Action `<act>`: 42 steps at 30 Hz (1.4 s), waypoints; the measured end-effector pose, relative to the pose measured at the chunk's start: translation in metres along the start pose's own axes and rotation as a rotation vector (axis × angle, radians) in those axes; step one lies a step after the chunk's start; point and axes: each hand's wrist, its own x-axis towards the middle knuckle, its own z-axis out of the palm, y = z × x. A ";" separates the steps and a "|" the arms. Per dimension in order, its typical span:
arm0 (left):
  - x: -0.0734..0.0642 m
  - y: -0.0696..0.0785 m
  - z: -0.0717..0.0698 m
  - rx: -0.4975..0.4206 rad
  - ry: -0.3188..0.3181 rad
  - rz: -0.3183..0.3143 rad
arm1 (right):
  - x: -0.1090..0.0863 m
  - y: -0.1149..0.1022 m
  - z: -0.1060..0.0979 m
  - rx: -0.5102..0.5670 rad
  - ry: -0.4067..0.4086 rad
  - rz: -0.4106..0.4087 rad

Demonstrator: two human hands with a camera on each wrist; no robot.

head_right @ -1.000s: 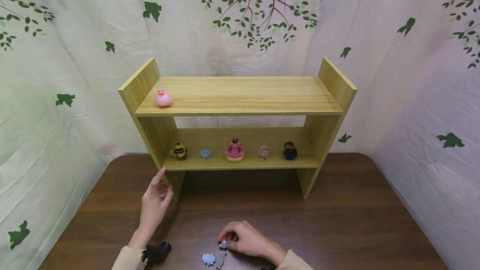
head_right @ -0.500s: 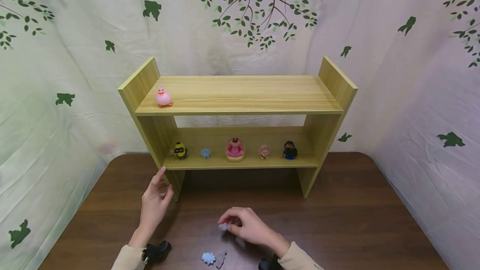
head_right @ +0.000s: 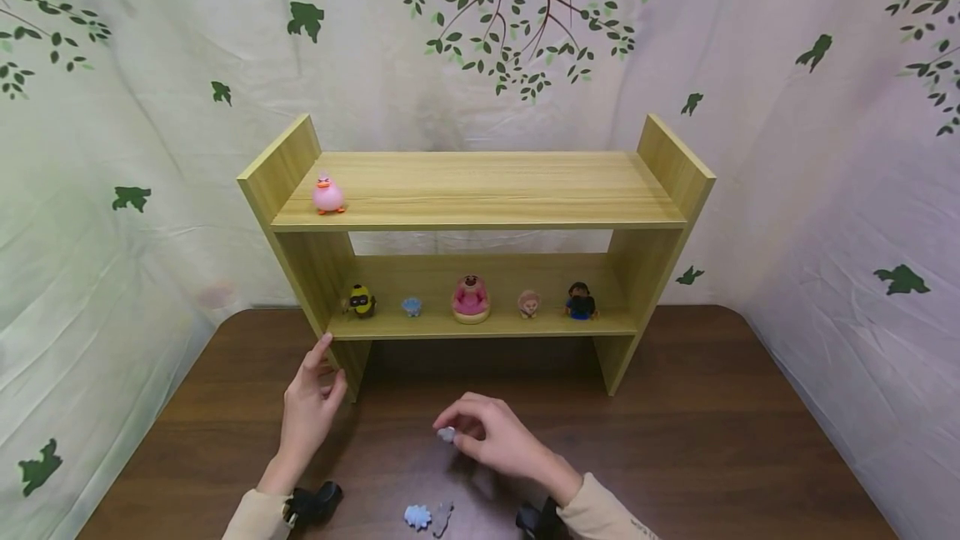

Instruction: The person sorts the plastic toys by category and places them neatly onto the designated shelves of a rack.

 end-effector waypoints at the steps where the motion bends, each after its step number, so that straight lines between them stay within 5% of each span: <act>1: 0.000 0.000 0.000 0.000 -0.001 -0.003 | 0.001 -0.001 -0.001 -0.003 0.006 -0.009; 16: 0.001 0.002 0.000 0.007 0.012 -0.002 | 0.008 -0.019 -0.007 0.078 0.125 0.012; 21: 0.001 0.002 0.000 0.009 0.016 -0.003 | 0.010 -0.045 -0.012 0.098 0.146 0.033; 33: 0.000 0.000 0.000 -0.009 0.024 0.019 | 0.016 -0.063 -0.021 0.051 0.206 -0.117; 42: 0.000 0.000 0.000 -0.010 0.011 0.009 | 0.022 -0.070 -0.025 0.095 0.244 -0.096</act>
